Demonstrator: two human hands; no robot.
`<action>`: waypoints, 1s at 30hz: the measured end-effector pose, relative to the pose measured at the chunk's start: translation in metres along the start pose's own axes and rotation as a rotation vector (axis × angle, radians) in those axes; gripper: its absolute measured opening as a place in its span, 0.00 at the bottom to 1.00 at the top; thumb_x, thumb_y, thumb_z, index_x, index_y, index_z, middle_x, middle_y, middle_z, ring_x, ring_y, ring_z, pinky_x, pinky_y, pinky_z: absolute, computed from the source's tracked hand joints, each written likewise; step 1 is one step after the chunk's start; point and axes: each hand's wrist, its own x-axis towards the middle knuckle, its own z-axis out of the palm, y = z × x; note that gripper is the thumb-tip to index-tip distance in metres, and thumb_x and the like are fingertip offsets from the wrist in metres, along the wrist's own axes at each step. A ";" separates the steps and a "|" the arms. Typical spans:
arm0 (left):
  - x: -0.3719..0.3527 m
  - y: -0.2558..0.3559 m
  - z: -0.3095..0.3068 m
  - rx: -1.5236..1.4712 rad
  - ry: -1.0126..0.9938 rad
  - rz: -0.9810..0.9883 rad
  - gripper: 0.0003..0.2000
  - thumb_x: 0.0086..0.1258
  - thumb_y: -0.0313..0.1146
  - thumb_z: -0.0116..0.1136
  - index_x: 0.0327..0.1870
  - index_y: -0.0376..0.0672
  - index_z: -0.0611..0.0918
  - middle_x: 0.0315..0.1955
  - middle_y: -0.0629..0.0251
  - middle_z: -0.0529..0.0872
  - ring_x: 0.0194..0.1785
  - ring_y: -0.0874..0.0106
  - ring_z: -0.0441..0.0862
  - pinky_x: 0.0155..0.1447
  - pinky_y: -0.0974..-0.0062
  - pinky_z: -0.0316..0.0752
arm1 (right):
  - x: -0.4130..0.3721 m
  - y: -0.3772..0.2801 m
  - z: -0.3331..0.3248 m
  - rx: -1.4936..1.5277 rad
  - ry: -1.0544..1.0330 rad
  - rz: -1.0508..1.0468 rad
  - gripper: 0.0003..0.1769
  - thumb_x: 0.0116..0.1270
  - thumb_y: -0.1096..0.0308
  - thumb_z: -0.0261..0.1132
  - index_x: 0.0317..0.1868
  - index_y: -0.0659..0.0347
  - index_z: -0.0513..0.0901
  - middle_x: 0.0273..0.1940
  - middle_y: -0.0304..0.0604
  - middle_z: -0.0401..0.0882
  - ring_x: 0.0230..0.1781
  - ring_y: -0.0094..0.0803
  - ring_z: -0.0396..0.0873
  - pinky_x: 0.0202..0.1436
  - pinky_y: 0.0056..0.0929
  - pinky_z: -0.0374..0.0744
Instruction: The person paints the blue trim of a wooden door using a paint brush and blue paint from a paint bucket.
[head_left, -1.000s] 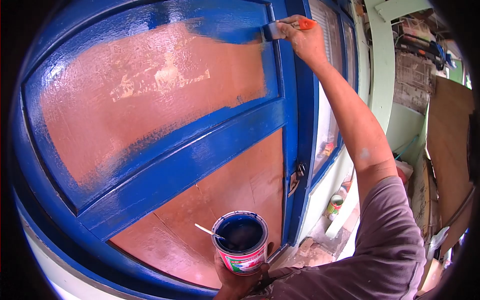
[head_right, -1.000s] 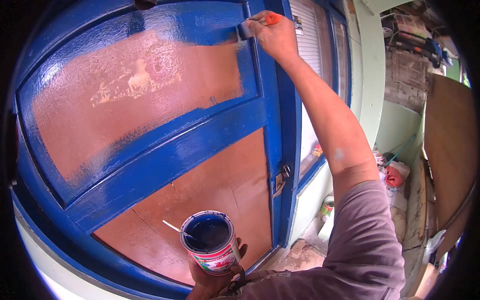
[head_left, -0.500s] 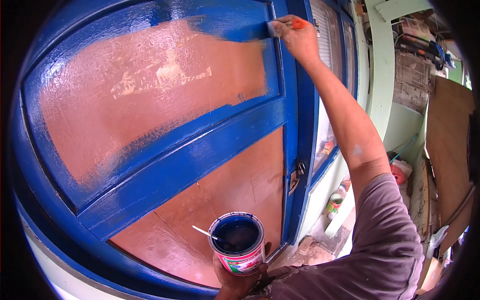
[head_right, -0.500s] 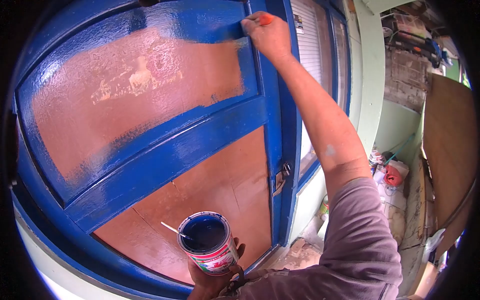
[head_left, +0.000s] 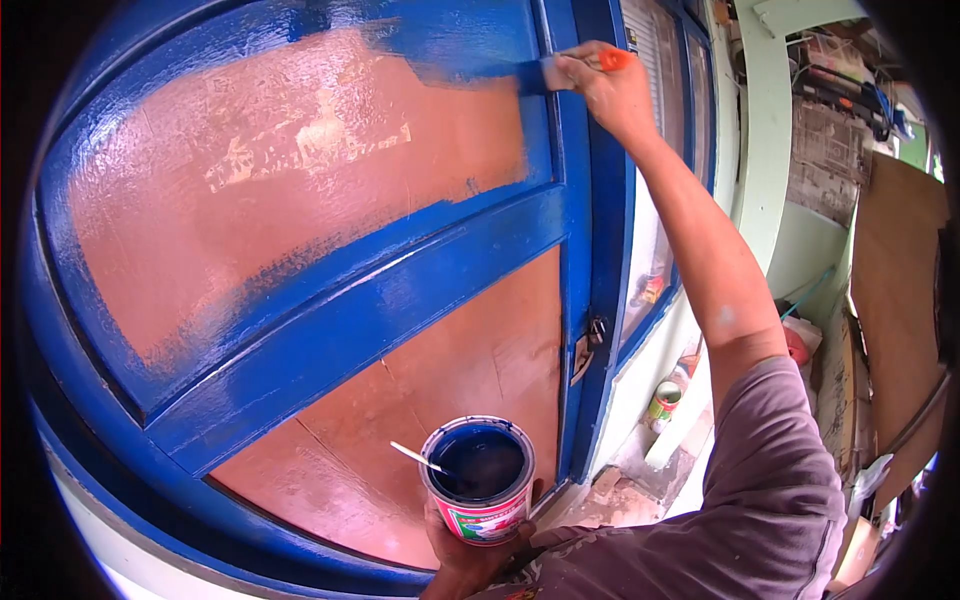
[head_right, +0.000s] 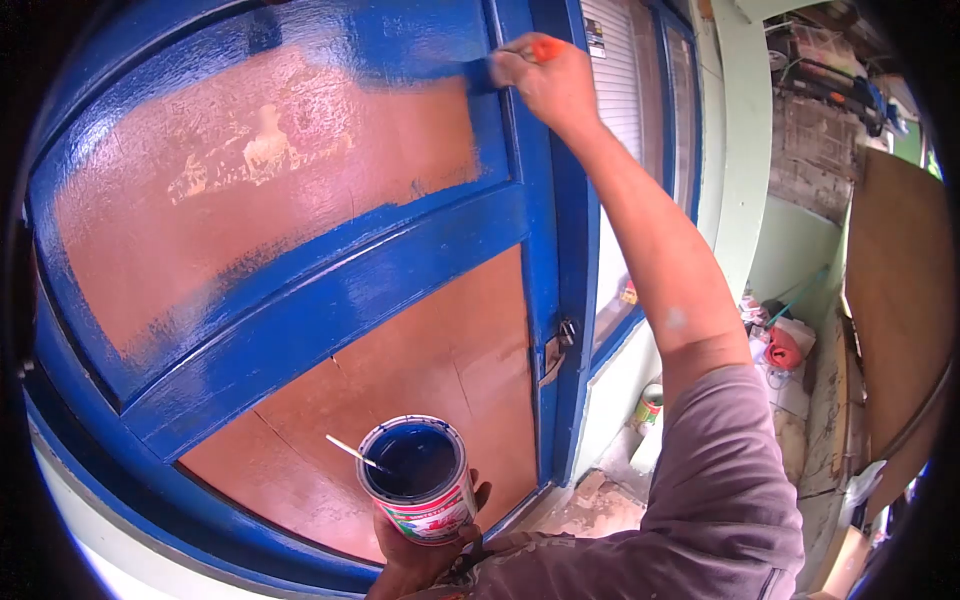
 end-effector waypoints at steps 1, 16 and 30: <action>0.000 0.000 -0.001 0.004 0.007 0.000 0.40 0.66 0.48 0.67 0.78 0.50 0.63 0.71 0.54 0.75 0.75 0.53 0.71 0.65 0.52 0.79 | -0.003 0.000 0.000 -0.065 0.017 0.003 0.10 0.68 0.65 0.73 0.40 0.65 0.91 0.33 0.39 0.91 0.34 0.23 0.87 0.43 0.25 0.83; -0.001 -0.002 -0.008 0.046 0.074 0.027 0.41 0.67 0.62 0.59 0.77 0.51 0.67 0.70 0.54 0.76 0.76 0.53 0.67 0.55 0.55 0.80 | -0.007 -0.003 0.022 0.183 -0.061 0.004 0.10 0.68 0.65 0.74 0.42 0.63 0.92 0.33 0.39 0.92 0.35 0.25 0.88 0.43 0.26 0.83; -0.009 -0.004 -0.012 0.090 0.108 0.109 0.40 0.73 0.67 0.47 0.78 0.49 0.67 0.69 0.53 0.78 0.72 0.51 0.74 0.52 0.52 0.86 | -0.021 -0.088 0.064 0.443 -0.101 -0.101 0.09 0.68 0.70 0.76 0.44 0.67 0.91 0.37 0.41 0.91 0.37 0.25 0.88 0.43 0.25 0.86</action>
